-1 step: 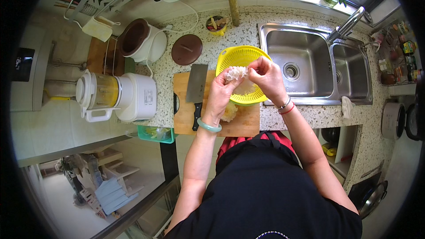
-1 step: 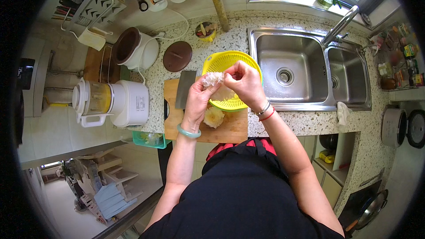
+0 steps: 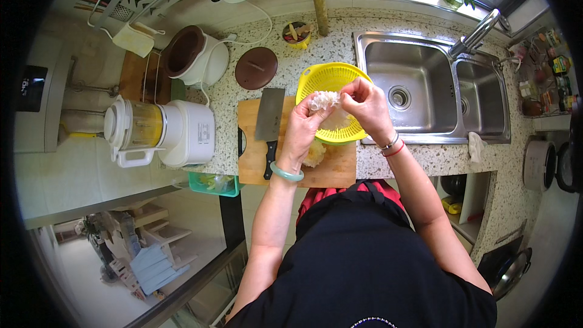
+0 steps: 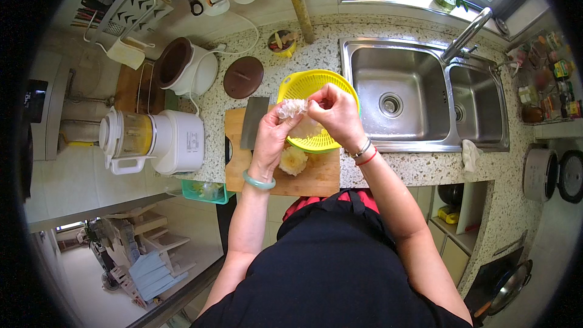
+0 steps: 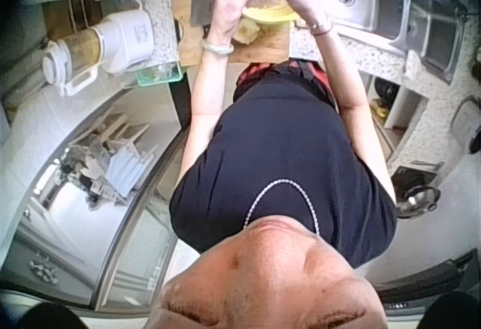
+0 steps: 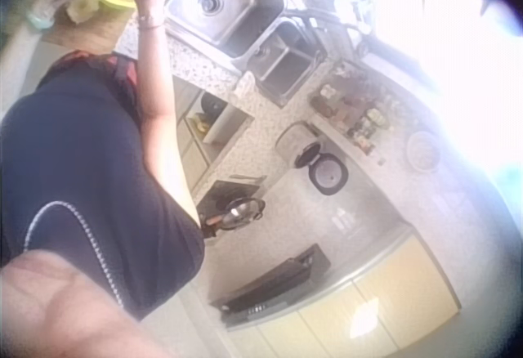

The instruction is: The person stands at a kitchen counter and repeatedly picks up small pieces of a white fibrous food from a yellow colander, separating them by hand. The separated pieces are placed back into the colander. A knife and cutting board are visible on the counter but are not used during the clip.

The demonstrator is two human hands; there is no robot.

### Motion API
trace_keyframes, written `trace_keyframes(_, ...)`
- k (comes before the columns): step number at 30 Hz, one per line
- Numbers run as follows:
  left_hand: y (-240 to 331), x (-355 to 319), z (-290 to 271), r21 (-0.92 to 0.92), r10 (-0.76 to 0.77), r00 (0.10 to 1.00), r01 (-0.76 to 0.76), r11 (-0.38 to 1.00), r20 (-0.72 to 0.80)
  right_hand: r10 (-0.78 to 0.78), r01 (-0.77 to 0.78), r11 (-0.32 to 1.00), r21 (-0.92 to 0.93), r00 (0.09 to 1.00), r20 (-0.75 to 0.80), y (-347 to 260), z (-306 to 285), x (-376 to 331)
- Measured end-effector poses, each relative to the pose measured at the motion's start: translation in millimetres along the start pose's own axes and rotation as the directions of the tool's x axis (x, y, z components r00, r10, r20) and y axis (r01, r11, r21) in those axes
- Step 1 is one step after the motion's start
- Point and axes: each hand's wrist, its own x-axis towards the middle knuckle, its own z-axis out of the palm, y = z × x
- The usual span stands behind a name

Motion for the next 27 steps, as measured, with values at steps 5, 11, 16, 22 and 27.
trace_keyframes(5, 0.6, -2.3, 1.0, 0.009, 0.01, 1.0, -0.01, 1.0, 0.006, 0.038, -0.038, 0.994, 0.101, 0.999, 0.001, 0.8, -2.0, -0.1)
trace_keyframes(11, 0.1, -7.2, -8.5, 0.036, 0.01, 0.999, -0.009, 0.999, -0.04, -0.23, 0.196, 0.908, -0.369, 0.972, -0.05, -6.3, -12.5, 4.8)
trace_keyframes(16, 5.7, -7.9, -3.9, 0.002, 0.006, 0.999, -0.006, 1.0, -0.053, -0.149, 0.145, 0.956, -0.255, 0.989, 0.004, -3.4, -14.9, 4.5)
trace_keyframes(22, 6.4, -8.3, -0.1, 0.135, 0.014, 0.998, -0.006, 0.991, -0.064, -0.289, 0.288, 0.909, -0.301, 0.956, 0.04, -3.9, -15.3, 4.1)
trace_keyframes(27, 2.0, -5.2, 2.6, 0.315, 0.155, 0.986, -0.128, 0.941, -0.063, -0.25, 0.313, 0.85, -0.423, 0.947, 0.2, -30.9, -10.7, -2.9)
